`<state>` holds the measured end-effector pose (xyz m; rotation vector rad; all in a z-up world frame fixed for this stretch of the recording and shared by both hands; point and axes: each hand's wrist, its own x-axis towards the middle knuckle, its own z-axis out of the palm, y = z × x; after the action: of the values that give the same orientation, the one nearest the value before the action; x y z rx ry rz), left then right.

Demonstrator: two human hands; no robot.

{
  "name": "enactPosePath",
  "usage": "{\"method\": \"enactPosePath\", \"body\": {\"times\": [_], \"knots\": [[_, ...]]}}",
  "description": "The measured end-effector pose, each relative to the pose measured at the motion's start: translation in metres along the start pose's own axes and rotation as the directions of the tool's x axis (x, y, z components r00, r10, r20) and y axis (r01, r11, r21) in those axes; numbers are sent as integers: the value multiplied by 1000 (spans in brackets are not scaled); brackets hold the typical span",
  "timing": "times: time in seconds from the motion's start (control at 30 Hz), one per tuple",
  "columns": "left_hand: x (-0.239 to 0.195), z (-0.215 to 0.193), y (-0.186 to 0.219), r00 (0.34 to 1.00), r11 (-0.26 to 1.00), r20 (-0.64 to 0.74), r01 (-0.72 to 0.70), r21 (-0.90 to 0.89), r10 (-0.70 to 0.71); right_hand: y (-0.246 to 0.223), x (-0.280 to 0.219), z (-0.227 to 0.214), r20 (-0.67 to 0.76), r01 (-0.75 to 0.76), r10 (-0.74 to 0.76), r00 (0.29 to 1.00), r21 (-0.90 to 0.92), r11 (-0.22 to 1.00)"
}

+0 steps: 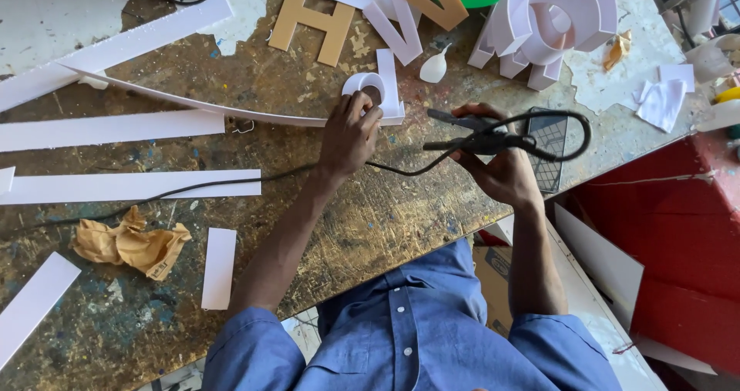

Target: Fabricating a 3D sign letter by heating a plastic strip with a heat gun and gluing it to the letter's edge.

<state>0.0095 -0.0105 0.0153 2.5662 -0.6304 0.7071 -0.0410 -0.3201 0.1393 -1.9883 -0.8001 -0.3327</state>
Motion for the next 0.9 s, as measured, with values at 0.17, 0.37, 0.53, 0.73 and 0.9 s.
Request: {"method": "enactPosePath", "body": {"times": [0.17, 0.37, 0.53, 0.73, 0.9], "knots": [[12, -6, 10, 999, 996, 21, 38, -74, -37, -27, 33, 10, -84, 19, -11, 996, 104, 994], [23, -10, 12, 997, 995, 56, 64, -77, -60, -9, 56, 26, -237, 131, -46, 970, 353, 926], [28, -12, 9, 995, 999, 93, 45, -26, -43, 19, 67, 44, -319, 183, -73, 945, 329, 927], [38, -26, 16, 986, 996, 145, 79, 35, -83, 36, 101, 75, -443, 276, -130, 887, 282, 919], [36, -21, 17, 964, 980, 222, 170, -99, -145, 58, 109, 89, -389, 192, -72, 918, 277, 941]]}}
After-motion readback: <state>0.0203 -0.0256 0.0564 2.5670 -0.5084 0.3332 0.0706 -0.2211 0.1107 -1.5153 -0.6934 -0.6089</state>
